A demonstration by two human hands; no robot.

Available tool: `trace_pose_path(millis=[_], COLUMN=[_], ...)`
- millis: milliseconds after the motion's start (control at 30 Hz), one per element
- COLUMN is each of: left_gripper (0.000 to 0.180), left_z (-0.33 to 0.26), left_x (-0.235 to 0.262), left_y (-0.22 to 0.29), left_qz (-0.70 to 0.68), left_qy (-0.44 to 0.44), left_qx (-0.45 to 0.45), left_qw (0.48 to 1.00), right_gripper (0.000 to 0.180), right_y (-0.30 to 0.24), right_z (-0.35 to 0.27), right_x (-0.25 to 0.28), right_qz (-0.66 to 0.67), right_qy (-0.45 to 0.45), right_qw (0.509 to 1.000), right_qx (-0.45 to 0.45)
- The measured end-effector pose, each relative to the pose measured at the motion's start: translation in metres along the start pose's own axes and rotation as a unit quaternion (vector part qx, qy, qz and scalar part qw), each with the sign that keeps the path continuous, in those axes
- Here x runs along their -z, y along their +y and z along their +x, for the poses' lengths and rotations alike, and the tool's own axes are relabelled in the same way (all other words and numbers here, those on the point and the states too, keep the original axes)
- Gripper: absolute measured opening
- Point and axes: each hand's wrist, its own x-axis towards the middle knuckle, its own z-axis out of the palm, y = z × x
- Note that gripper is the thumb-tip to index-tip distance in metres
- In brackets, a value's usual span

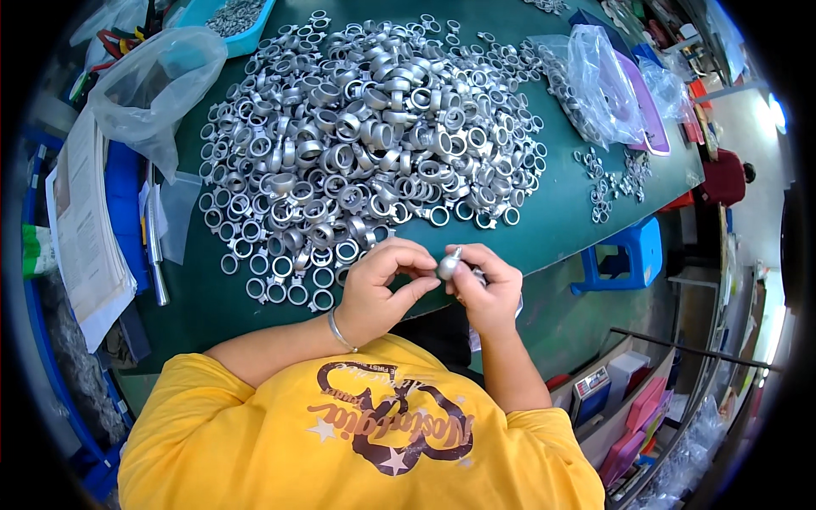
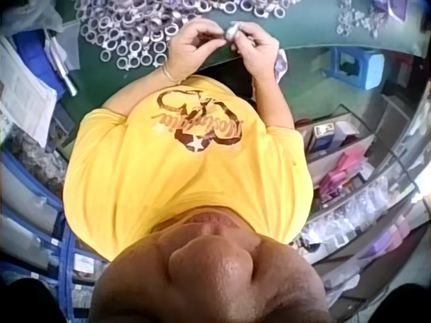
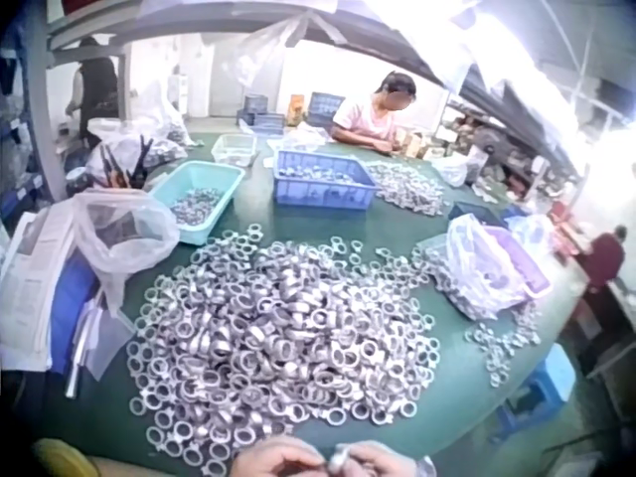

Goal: The person picks up metal rings from a pile, handles them individually to see different sides, and places them into a plastic bag or moves them to a different pile on the table.

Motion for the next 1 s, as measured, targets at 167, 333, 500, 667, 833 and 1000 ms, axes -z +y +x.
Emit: trace_pose_path(millis=[167, 333, 500, 667, 833, 1000], left_gripper=[0.023, 0.02, 0.016, 0.015, 0.013, 0.012], left_z=[0.001, 0.002, 0.001, 0.001, -0.001, -0.001], left_x=[-0.001, -0.002, -0.001, -0.005, -0.004, -0.003], left_y=[0.0, -0.002, -0.004, -0.006, -0.005, -0.004], left_qz=[-0.02, -0.025, -0.042, -0.039, -0.042, -0.049], left_qy=[0.03, 0.034, 0.059, 0.051, 0.053, 0.059], left_qx=[0.005, 0.018, 0.026, 0.031, 0.031, 0.034], left_qw=[0.999, 0.999, 0.997, 0.997, 0.997, 0.996], right_gripper=[0.018, 0.017, 0.013, 0.017, 0.027, 0.018], right_y=[0.005, 0.002, 0.006, 0.059, 0.145, 0.088], right_z=[-0.001, -0.007, -0.024, -0.053, -0.082, -0.048], right_x=[0.01, 0.015, 0.045, 0.111, 0.159, 0.115], right_qz=[0.197, 0.198, 0.111, -0.027, -0.1, -0.347], right_qy=[-0.046, -0.043, -0.038, 0.091, 0.196, 0.294], right_qw=[0.971, 0.971, 0.984, 0.926, 0.889, 0.89], right_qx=[-0.128, -0.124, -0.134, -0.366, -0.401, 0.032])
